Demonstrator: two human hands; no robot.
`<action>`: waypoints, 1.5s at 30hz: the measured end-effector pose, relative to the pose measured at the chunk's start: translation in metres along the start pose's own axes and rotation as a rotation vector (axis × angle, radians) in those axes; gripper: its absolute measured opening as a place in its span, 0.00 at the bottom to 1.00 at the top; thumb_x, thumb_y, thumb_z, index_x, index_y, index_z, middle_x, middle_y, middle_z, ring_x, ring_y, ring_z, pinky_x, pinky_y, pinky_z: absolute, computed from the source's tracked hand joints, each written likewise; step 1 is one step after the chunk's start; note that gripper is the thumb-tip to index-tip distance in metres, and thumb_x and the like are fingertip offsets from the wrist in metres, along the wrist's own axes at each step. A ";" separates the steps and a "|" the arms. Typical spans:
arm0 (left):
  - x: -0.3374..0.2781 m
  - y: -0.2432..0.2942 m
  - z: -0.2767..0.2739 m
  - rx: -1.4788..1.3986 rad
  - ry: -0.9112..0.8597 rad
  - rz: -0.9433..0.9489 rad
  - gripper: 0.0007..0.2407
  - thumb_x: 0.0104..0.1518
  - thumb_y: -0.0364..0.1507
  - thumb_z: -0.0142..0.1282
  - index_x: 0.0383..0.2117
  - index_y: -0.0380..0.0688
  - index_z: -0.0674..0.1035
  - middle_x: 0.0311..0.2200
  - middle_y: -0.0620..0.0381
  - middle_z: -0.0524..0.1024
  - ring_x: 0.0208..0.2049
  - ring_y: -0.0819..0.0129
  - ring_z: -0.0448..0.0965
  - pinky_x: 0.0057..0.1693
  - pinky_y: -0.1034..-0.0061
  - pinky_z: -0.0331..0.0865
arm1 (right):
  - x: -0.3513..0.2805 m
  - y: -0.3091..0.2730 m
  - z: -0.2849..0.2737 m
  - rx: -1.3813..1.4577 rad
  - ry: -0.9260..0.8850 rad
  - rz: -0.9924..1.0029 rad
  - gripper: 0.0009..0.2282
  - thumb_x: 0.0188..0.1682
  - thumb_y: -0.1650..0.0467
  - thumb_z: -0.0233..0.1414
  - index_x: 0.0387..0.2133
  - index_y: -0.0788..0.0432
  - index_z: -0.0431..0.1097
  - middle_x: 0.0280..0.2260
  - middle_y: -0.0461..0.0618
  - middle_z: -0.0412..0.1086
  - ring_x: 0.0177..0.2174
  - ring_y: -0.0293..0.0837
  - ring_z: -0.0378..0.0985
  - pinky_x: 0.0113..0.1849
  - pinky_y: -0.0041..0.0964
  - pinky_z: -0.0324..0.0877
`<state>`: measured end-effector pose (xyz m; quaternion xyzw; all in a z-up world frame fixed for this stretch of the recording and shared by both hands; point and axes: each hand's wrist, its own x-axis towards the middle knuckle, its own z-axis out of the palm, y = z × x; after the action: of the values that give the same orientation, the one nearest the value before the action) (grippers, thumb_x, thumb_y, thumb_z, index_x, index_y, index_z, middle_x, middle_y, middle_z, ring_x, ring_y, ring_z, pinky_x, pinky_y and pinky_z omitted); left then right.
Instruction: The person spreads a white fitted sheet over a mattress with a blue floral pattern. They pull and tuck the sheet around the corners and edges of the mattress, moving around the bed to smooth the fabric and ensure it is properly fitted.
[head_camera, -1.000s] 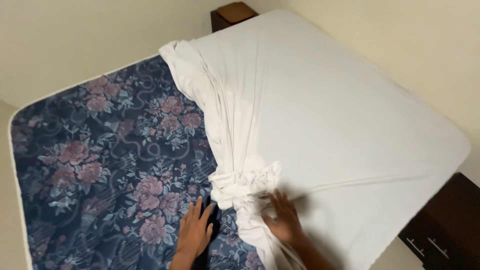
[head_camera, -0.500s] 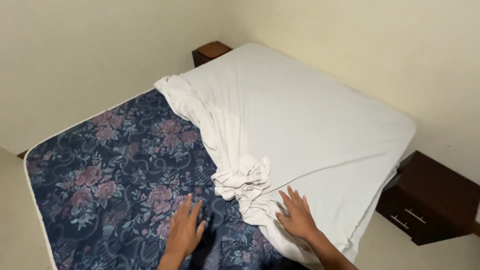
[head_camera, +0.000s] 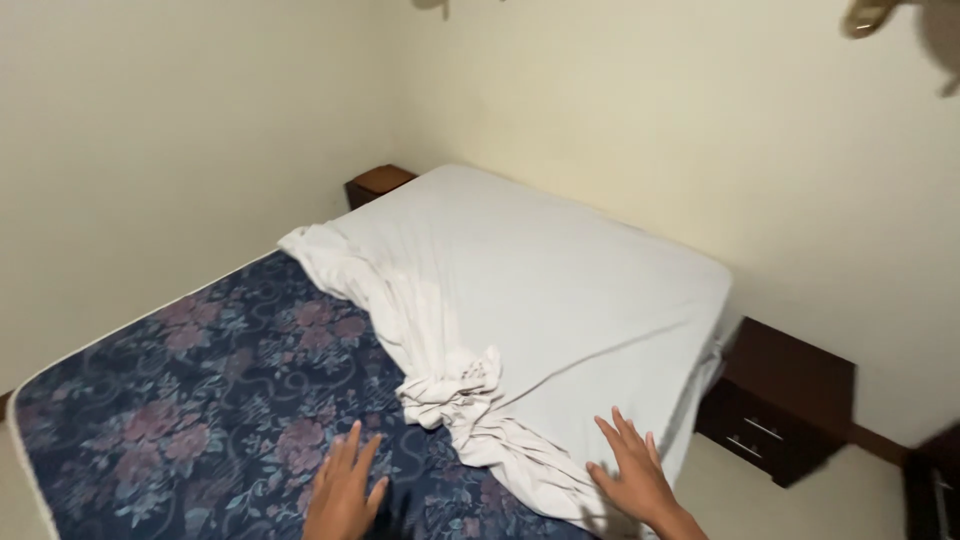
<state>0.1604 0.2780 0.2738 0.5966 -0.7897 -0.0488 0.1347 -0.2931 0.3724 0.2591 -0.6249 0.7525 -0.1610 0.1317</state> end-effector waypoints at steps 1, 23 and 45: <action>-0.002 0.002 0.001 -0.004 0.003 0.020 0.32 0.51 0.39 0.62 0.66 0.62 0.64 0.74 0.54 0.46 0.70 0.45 0.52 0.67 0.51 0.54 | -0.011 0.000 -0.006 -0.002 0.014 0.014 0.34 0.47 0.57 0.56 0.68 0.42 0.48 0.72 0.50 0.35 0.70 0.52 0.37 0.67 0.52 0.31; -0.172 -0.028 -0.061 -0.039 0.038 0.180 0.32 0.53 0.39 0.61 0.67 0.59 0.63 0.72 0.51 0.47 0.68 0.44 0.55 0.67 0.52 0.55 | -0.232 -0.054 -0.004 0.040 0.104 0.042 0.37 0.47 0.56 0.57 0.70 0.45 0.49 0.71 0.51 0.41 0.68 0.51 0.44 0.66 0.56 0.34; -0.280 -0.284 -0.222 -0.046 -0.075 0.037 0.28 0.57 0.38 0.60 0.66 0.59 0.66 0.72 0.54 0.46 0.71 0.46 0.50 0.69 0.54 0.52 | -0.250 -0.327 0.107 0.112 0.189 -0.017 0.36 0.43 0.56 0.60 0.66 0.44 0.53 0.70 0.51 0.44 0.67 0.52 0.49 0.64 0.63 0.41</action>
<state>0.5550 0.4832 0.3758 0.5762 -0.8039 -0.0867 0.1195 0.0895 0.5550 0.2938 -0.6047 0.7462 -0.2624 0.0934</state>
